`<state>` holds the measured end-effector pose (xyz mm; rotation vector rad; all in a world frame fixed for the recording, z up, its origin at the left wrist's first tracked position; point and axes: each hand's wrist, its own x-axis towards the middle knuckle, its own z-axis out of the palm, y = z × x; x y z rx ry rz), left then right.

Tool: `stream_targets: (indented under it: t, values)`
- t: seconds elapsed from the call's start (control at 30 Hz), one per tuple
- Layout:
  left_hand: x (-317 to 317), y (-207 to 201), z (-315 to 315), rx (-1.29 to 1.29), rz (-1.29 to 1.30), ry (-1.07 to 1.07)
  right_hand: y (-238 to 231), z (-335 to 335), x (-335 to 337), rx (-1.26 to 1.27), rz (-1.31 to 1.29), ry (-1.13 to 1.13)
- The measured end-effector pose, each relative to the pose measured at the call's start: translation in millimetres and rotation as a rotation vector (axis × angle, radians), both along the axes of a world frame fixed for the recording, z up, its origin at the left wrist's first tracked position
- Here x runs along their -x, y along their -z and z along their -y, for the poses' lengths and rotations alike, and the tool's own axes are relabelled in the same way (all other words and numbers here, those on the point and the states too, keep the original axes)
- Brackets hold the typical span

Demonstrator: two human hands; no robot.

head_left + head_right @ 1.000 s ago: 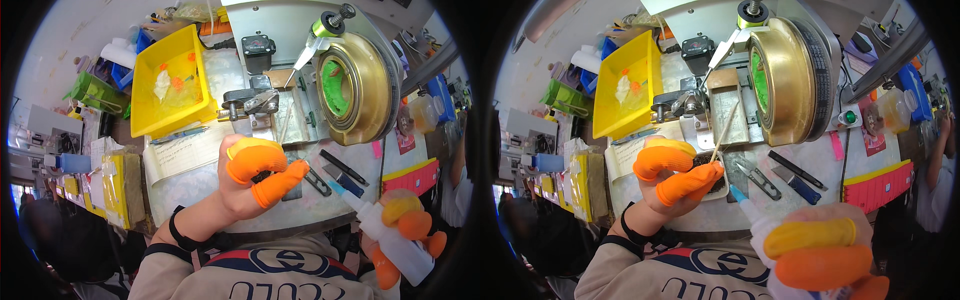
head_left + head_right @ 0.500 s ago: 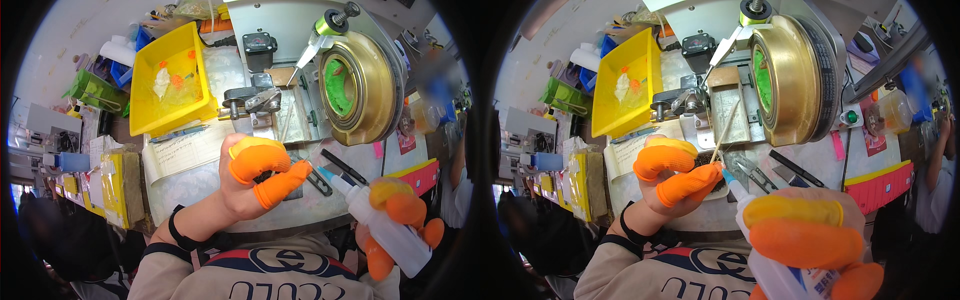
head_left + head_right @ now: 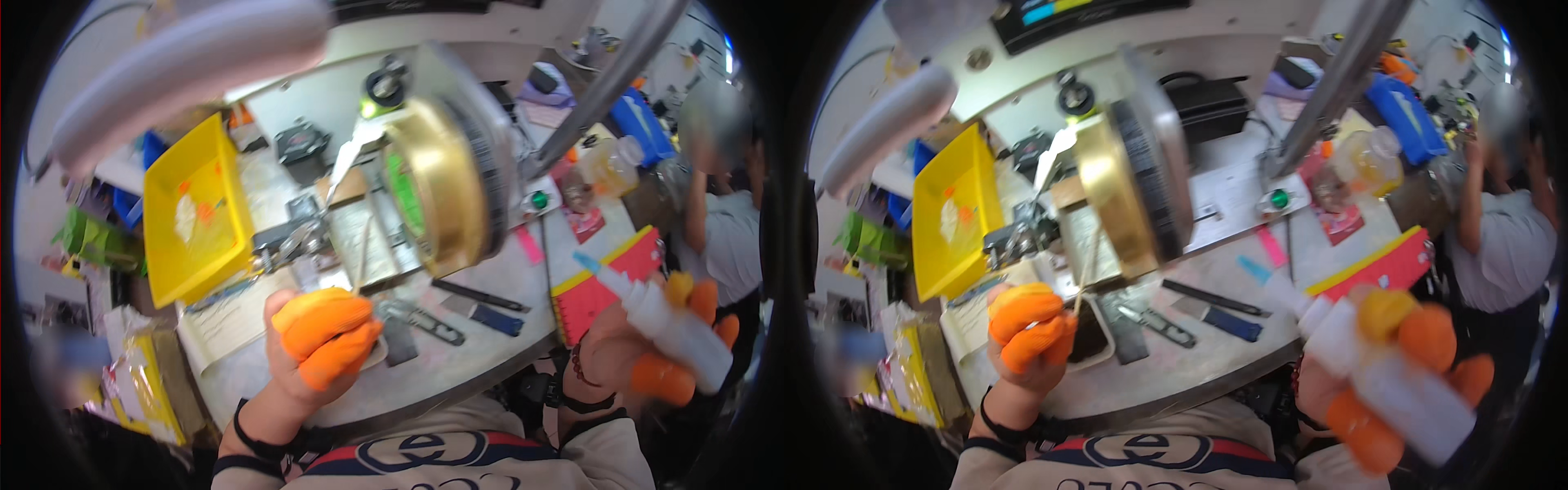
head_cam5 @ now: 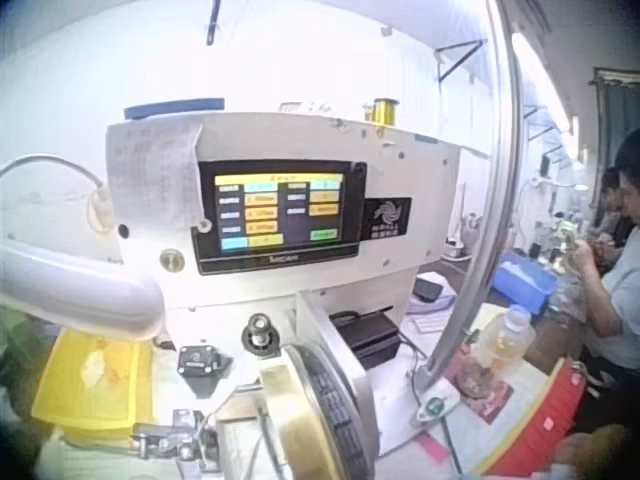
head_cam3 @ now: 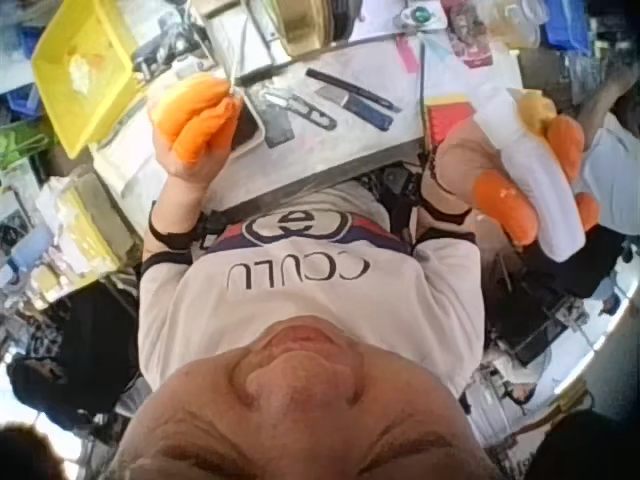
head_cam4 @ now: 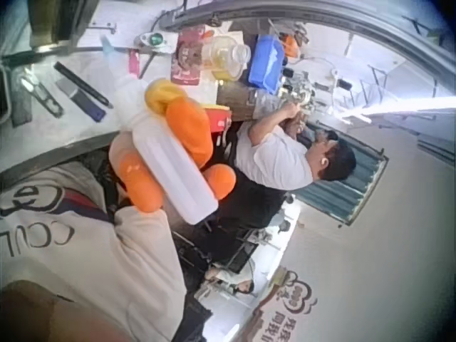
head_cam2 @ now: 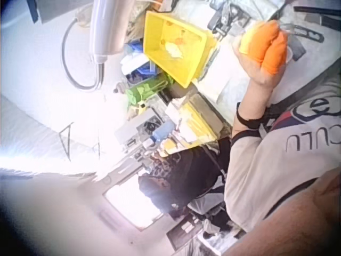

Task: Assembling and inspecting small metal components using a precision rotation machine and hand tools on a fabrication floor.

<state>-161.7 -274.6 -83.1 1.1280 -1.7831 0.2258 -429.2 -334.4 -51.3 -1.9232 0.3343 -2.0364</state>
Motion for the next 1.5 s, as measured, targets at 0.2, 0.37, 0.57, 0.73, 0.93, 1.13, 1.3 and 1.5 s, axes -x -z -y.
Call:
stream_targets:
  t: [0.2,0.37,0.57,0.73,0.93,1.13,1.3,1.5]
  values:
    - [0.0,1.1,-7.1,-0.059,-0.047,-0.054,-54.8,64.4,36.2,0.044,0.130,0.632]
    - [3.8,8.8,-0.3,-0.113,-0.228,0.004,-55.0,118.6,77.8,-0.100,0.051,0.587]
    - [4.5,10.5,-1.1,-0.137,-0.280,0.019,-40.1,151.4,77.9,-0.461,-0.227,0.796]
    - [4.2,5.3,-4.1,-0.120,-0.250,0.035,-9.7,168.8,90.6,-0.612,-0.433,0.779]
    - [5.0,2.2,-2.4,-0.067,-0.204,-0.003,5.8,86.4,37.9,-0.177,-0.510,0.768]
    - [6.5,4.1,7.3,-0.106,-0.286,0.070,25.2,16.8,-9.7,-0.340,-1.261,0.231]
    - [5.7,6.8,12.3,-0.068,-0.390,0.187,41.2,18.0,-20.4,-0.401,-1.326,0.152]
    - [4.3,8.8,8.7,-0.080,-0.312,0.160,40.8,16.6,-32.6,-0.551,-1.487,0.068]
